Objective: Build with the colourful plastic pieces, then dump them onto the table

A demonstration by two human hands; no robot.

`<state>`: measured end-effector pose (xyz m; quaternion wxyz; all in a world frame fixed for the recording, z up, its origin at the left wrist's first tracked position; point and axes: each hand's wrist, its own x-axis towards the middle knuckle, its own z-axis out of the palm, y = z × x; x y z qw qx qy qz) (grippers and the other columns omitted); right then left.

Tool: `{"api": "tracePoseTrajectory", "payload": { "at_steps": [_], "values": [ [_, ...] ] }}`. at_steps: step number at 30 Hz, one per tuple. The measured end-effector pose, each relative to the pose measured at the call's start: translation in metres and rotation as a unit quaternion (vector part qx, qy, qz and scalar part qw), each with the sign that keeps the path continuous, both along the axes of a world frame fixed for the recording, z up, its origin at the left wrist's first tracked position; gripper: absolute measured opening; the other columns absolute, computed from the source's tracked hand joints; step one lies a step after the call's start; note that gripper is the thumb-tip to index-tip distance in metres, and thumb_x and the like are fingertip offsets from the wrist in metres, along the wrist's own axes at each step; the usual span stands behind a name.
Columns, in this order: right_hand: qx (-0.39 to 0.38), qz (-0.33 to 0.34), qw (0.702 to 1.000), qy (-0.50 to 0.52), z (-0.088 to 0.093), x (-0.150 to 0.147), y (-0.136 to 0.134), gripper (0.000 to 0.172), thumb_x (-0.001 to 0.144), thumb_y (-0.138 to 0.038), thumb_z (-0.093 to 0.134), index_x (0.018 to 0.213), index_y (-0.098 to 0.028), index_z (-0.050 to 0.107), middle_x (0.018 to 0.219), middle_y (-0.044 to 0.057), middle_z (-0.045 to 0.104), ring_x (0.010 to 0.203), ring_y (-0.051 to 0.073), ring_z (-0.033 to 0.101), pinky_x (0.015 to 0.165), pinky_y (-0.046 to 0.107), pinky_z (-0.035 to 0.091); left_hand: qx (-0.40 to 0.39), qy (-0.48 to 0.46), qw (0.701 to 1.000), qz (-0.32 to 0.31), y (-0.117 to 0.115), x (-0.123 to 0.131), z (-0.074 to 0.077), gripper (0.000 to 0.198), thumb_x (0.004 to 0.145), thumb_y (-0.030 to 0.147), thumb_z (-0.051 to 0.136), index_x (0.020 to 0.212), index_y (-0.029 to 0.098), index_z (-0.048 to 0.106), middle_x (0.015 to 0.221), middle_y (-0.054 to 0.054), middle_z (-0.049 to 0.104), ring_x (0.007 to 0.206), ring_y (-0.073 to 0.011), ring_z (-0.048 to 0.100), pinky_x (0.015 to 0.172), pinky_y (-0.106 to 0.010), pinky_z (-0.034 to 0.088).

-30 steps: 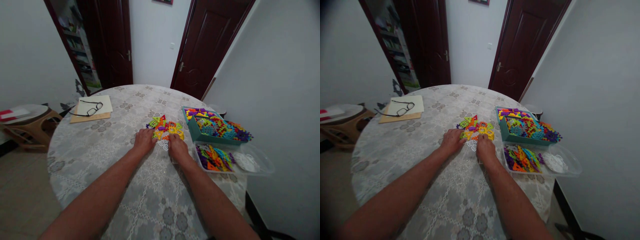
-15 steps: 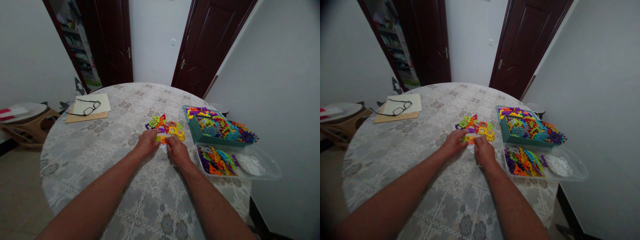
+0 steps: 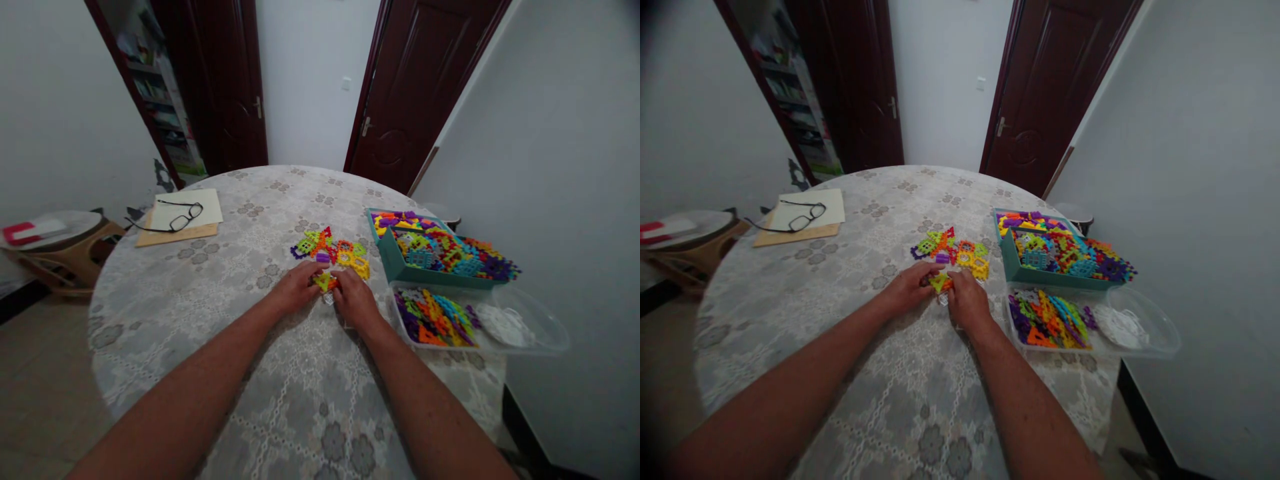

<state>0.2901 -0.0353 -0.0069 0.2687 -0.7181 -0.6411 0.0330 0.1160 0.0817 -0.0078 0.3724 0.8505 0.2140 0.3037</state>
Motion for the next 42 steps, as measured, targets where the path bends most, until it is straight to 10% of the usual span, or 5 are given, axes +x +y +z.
{"api": "tracePoseTrajectory", "payload": {
  "at_steps": [14,22,37,42],
  "values": [
    [0.037,0.061,0.997,0.013,0.013,-0.004,-0.008,0.023,0.092,-0.013,0.06,0.113,-0.02,0.065,0.148,0.013,0.061,0.137,0.025,0.057,0.112,0.04,0.05,-0.076,-0.048,0.996,0.0,-0.021,-0.001,0.027,0.02,0.085,0.026,0.069,0.101,0.023,0.08,0.107,-0.009,0.072,0.104,-0.0252,0.07,0.093,-0.039,0.059],
    [-0.047,-0.025,0.996,-0.071,0.04,-0.027,-0.021,0.013,0.101,-0.029,0.058,0.11,-0.023,0.064,0.111,0.009,0.069,0.099,0.024,0.066,0.084,0.034,0.052,-0.087,-0.01,0.996,-0.022,-0.028,-0.007,0.047,0.032,0.087,0.034,0.064,0.113,0.021,0.078,0.115,-0.008,0.075,0.112,-0.0267,0.07,0.102,-0.039,0.056],
    [0.065,-0.006,0.997,0.039,0.023,-0.019,-0.016,0.045,0.095,-0.02,0.064,0.139,-0.018,0.056,0.128,0.013,0.063,0.114,0.025,0.061,0.099,0.038,0.053,-0.151,-0.046,0.986,-0.05,-0.022,-0.003,0.027,0.039,0.092,0.029,0.067,0.131,0.028,0.074,0.132,-0.008,0.077,0.124,-0.0281,0.07,0.113,-0.047,0.051],
    [0.049,0.007,0.997,0.055,0.018,-0.011,-0.014,0.018,0.096,-0.026,0.061,0.112,-0.021,0.067,0.111,0.01,0.066,0.109,0.024,0.062,0.097,0.036,0.051,-0.144,-0.026,0.989,-0.026,-0.027,-0.003,0.026,0.042,0.093,0.027,0.063,0.134,0.027,0.07,0.117,-0.007,0.08,0.11,-0.0267,0.073,0.105,-0.045,0.054]
  ]
}}
